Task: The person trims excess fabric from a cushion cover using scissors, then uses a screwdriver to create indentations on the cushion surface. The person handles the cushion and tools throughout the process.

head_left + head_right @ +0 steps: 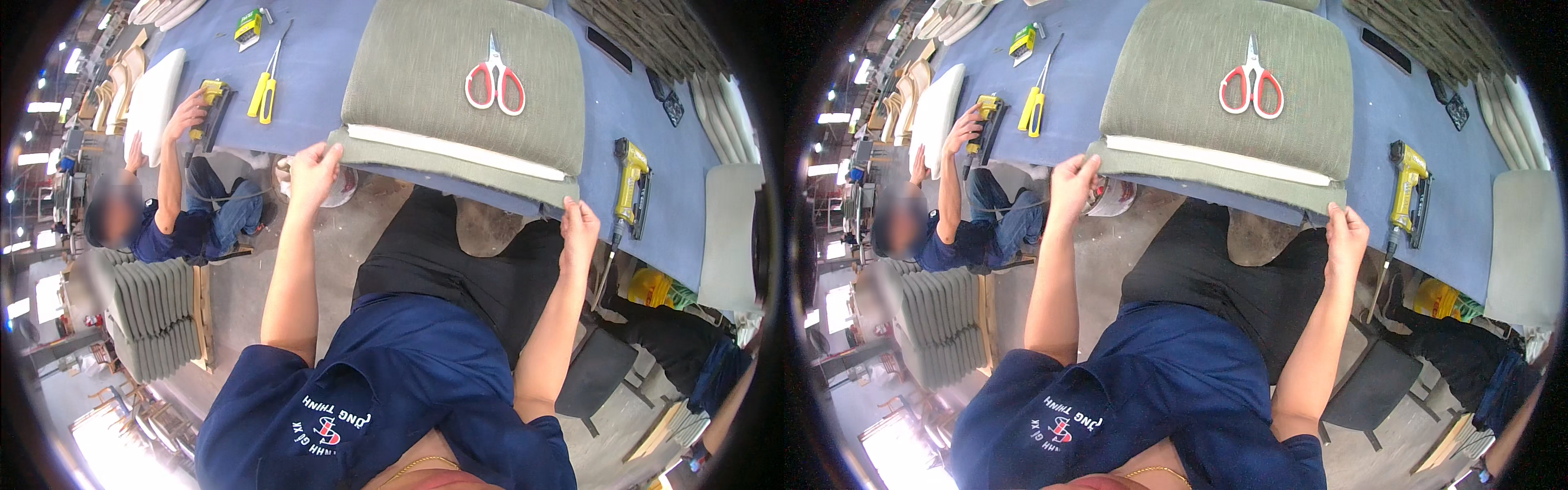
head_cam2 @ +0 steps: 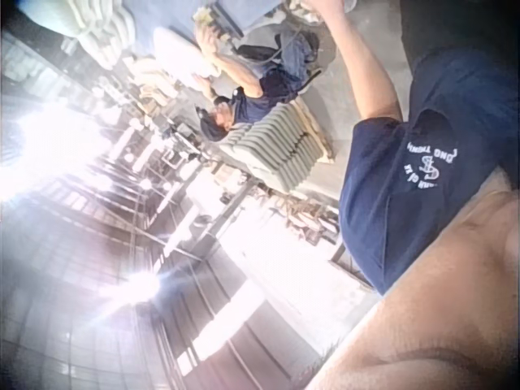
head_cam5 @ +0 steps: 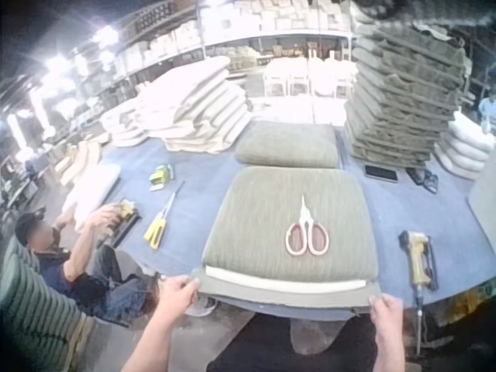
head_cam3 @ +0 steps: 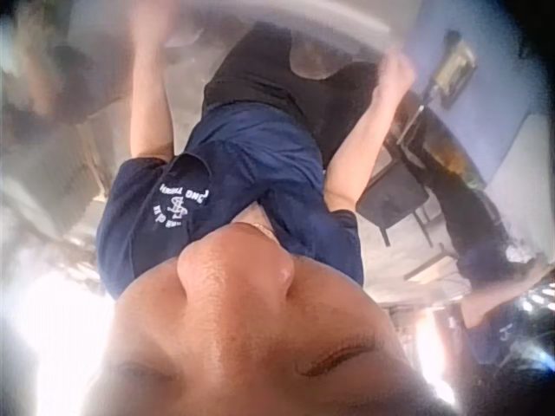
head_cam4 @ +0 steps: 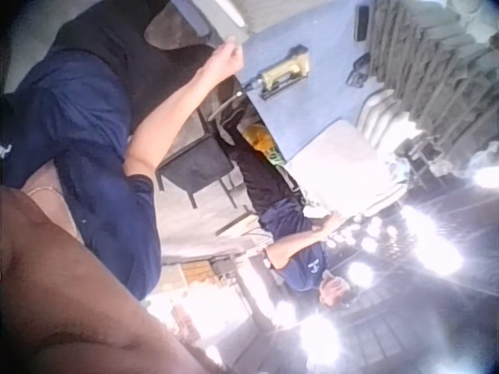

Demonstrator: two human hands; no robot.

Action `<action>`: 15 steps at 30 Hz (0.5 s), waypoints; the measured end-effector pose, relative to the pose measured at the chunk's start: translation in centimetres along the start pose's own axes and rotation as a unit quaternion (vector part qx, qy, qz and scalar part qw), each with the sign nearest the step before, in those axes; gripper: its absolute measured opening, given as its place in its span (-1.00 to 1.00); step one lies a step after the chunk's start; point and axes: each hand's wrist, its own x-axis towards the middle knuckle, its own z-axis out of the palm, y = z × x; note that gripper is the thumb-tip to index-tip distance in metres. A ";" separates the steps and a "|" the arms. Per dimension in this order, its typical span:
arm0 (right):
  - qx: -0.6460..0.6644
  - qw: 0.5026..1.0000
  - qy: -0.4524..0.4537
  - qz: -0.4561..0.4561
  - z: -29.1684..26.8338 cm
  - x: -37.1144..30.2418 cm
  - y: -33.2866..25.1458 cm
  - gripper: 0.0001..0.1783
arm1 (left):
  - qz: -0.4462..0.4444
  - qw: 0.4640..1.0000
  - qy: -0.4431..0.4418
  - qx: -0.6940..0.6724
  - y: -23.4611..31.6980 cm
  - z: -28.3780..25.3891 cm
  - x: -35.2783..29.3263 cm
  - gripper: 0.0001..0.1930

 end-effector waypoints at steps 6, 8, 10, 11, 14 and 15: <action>0.125 0.991 -0.029 -0.037 -0.6 -0.2 6.2 -0.64 | 0.039 0.996 0.083 -0.007 -2.4 1.3 -0.2 -0.71; 0.118 0.988 -0.074 -0.071 -1.5 -0.4 7.9 -0.62 | 0.099 0.978 0.181 0.034 0.4 2.3 -0.7 -0.76; 0.067 0.993 -0.094 -0.029 -1.7 -1.0 9.2 -0.63 | 0.136 0.976 0.167 0.029 3.8 3.7 -0.8 -0.79; 0.028 0.996 -0.087 0.019 -1.5 -1.7 9.9 -0.64 | 0.156 0.980 0.126 0.011 5.8 5.0 -1.1 -0.80; -0.234 0.961 -0.105 -0.102 -0.9 -2.1 12.1 -0.67 | 0.239 0.969 -0.004 0.065 13.0 9.4 -1.9 -0.83; -0.251 0.955 -0.114 -0.113 0.4 -2.5 10.8 -0.66 | 0.243 0.968 -0.034 0.047 14.8 10.9 -2.1 -0.83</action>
